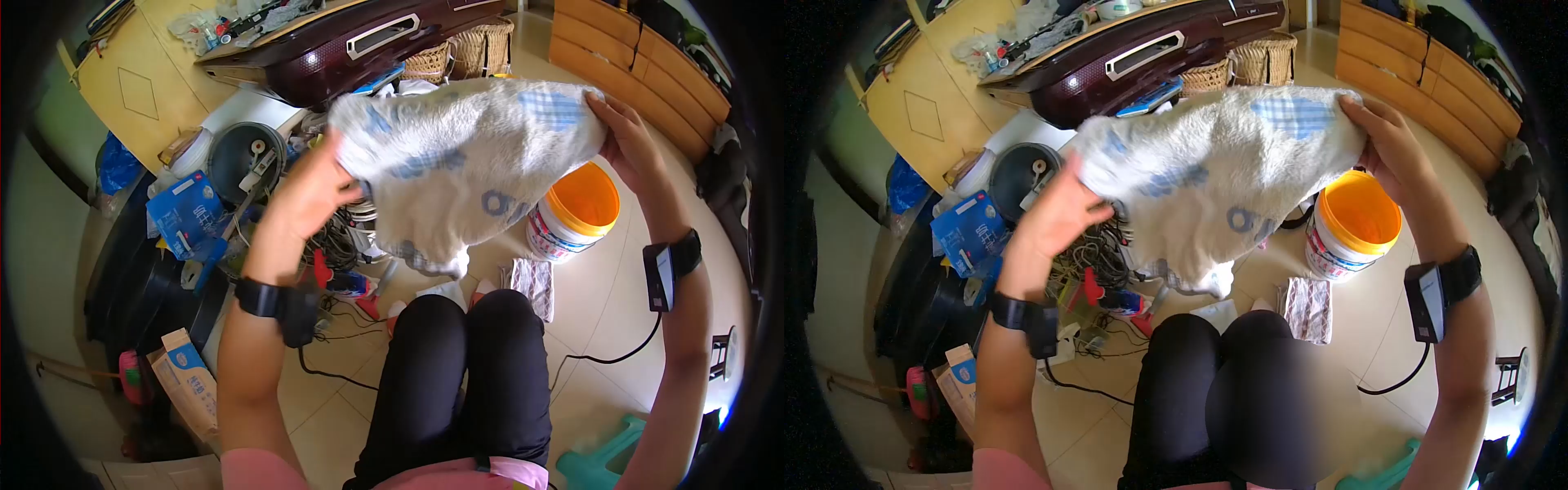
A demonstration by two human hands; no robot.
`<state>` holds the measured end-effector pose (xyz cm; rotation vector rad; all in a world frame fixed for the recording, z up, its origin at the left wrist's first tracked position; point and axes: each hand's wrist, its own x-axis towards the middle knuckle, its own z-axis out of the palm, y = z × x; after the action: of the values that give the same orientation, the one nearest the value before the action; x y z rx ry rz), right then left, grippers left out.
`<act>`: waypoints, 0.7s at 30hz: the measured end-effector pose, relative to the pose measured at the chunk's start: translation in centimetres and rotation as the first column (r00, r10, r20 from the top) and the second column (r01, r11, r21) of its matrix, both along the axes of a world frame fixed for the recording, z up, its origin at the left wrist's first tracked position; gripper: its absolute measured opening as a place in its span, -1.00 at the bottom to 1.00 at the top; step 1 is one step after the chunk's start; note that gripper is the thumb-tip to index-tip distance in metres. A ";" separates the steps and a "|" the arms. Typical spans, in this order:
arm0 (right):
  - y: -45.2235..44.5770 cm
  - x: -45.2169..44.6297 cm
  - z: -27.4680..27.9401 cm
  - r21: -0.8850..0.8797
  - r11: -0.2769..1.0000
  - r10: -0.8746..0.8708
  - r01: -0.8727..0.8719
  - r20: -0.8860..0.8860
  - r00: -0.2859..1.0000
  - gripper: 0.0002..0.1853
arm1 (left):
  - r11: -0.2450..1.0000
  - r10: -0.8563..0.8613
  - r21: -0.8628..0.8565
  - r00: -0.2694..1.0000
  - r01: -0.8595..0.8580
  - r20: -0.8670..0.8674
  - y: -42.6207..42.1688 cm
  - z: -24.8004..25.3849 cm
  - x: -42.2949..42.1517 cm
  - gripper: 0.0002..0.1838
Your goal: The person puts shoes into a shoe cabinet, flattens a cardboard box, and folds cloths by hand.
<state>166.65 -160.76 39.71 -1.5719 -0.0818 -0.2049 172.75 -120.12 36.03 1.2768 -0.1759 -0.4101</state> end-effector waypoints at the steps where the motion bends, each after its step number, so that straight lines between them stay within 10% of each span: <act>1: 0.1 0.4 0.1 0.011 0.999 0.042 -0.042 0.004 0.999 -0.59 | 0.976 -0.025 0.216 1.000 0.021 0.015 0.0 -1.4 -0.2 -0.43; 3: 0.0 0.8 -0.1 0.004 1.000 0.002 -0.002 -0.001 1.000 -0.59 | 0.962 0.094 0.240 0.982 -0.132 0.163 -0.2 -2.7 -0.1 -0.33; 5: -1.0 1.6 -0.9 -0.456 0.871 -0.156 0.183 0.098 0.983 -0.59 | 0.919 0.170 0.291 0.935 -0.264 0.312 0.3 -2.0 0.6 -0.31; 16: 1.0 -7.1 0.6 -0.452 0.811 -0.195 0.372 0.390 0.900 -0.69 | 0.909 0.169 0.233 0.818 -0.345 0.550 1.4 3.4 -8.1 -0.53; 19: -0.4 -17.9 -2.4 -0.579 0.786 -0.274 0.215 -0.015 0.962 -0.80 | 0.665 -0.092 0.645 0.816 -0.376 0.570 5.4 2.2 -18.0 -0.66; 21: 0.8 -24.1 -3.4 -0.590 0.803 -0.038 -0.087 -0.197 0.980 -0.86 | 0.801 -0.212 0.597 0.913 -0.041 0.348 6.7 -0.2 -23.8 -0.72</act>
<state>142.60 -159.97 36.30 -2.2180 -0.0071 0.0105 148.90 -113.47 35.78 1.9851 -0.4857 -0.2814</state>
